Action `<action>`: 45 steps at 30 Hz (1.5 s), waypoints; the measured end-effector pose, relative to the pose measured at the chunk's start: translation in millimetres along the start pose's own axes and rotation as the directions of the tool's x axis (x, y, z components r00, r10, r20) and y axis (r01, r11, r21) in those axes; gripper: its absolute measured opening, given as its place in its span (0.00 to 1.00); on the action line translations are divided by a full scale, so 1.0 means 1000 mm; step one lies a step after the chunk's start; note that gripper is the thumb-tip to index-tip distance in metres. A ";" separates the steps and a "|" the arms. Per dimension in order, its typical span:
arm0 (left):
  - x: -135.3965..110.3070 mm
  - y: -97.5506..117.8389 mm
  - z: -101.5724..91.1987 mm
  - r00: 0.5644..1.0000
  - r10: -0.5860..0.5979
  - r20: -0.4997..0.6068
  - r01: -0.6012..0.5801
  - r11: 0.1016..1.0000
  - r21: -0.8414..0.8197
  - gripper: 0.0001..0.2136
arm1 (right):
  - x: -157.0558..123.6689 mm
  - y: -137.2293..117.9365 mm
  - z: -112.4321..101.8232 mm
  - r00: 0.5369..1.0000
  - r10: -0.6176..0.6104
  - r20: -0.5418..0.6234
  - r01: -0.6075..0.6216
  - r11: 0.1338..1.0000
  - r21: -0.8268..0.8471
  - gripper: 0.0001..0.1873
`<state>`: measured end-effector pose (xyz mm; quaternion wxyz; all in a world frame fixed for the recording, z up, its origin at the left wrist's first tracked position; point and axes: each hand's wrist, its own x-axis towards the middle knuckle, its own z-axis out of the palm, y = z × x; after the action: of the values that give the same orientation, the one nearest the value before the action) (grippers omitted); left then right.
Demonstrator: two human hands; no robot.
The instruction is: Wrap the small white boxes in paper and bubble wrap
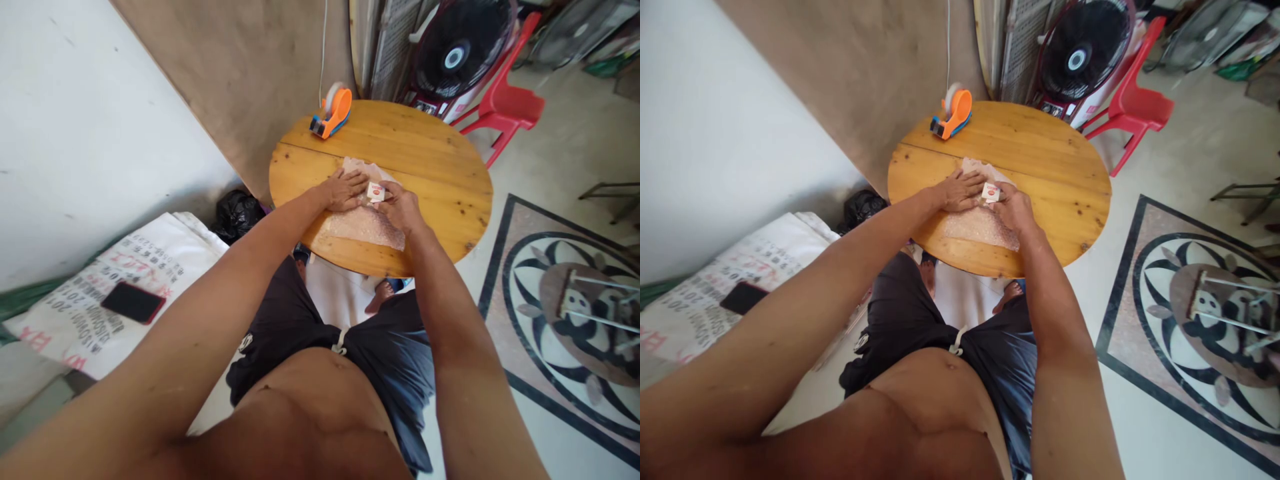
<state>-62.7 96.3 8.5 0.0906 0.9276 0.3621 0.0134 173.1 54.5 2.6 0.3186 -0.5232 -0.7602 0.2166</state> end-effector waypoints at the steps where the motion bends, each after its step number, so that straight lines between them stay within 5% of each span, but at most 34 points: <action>1: 0.000 0.000 0.000 1.000 0.004 0.001 -0.004 1.000 0.000 0.33 | 0.000 0.000 0.000 1.000 0.011 -0.002 -0.011 1.000 -0.010 0.32; 17: -0.007 0.003 -0.004 0.998 -0.042 -0.043 0.040 0.997 -0.065 0.37 | -0.001 -0.001 -0.003 0.999 0.029 0.033 -0.029 1.000 -0.003 0.33; 23: -0.029 0.019 -0.001 0.962 -0.140 -0.236 0.118 0.988 -0.103 0.37 | -0.001 -0.007 -0.005 0.999 0.031 0.029 -0.027 0.991 -0.133 0.34; 27: -0.062 0.055 0.005 0.919 -0.051 -0.391 0.020 0.996 -0.083 0.38 | -0.002 -0.016 -0.011 0.996 0.060 0.062 -0.048 0.982 -0.184 0.38; 31: -0.093 0.091 0.014 0.912 0.170 -0.373 -0.196 0.980 -0.032 0.34 | 0.000 -0.018 -0.015 0.984 0.080 0.161 -0.060 0.990 -0.125 0.44; 35: -0.099 0.099 0.020 0.900 0.248 -0.358 -0.275 0.961 -0.026 0.21 | 0.000 -0.014 -0.020 0.990 0.022 0.139 -0.010 0.996 -0.086 0.43; 39: -0.094 0.091 0.021 0.906 0.260 -0.333 -0.286 0.958 -0.028 0.16 | -0.023 -0.019 -0.032 0.998 -0.050 0.045 0.058 0.979 -0.196 0.31; 45: -0.092 0.083 0.025 0.916 0.293 -0.275 -0.297 0.954 0.029 0.16 | -0.091 -0.040 -0.045 0.931 -0.299 0.209 0.352 0.888 -0.296 0.22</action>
<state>-72.8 -29.8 2.3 0.0425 0.9599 0.2270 0.1586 201.6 -44.8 37.3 0.1979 -0.4149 -0.8852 0.0710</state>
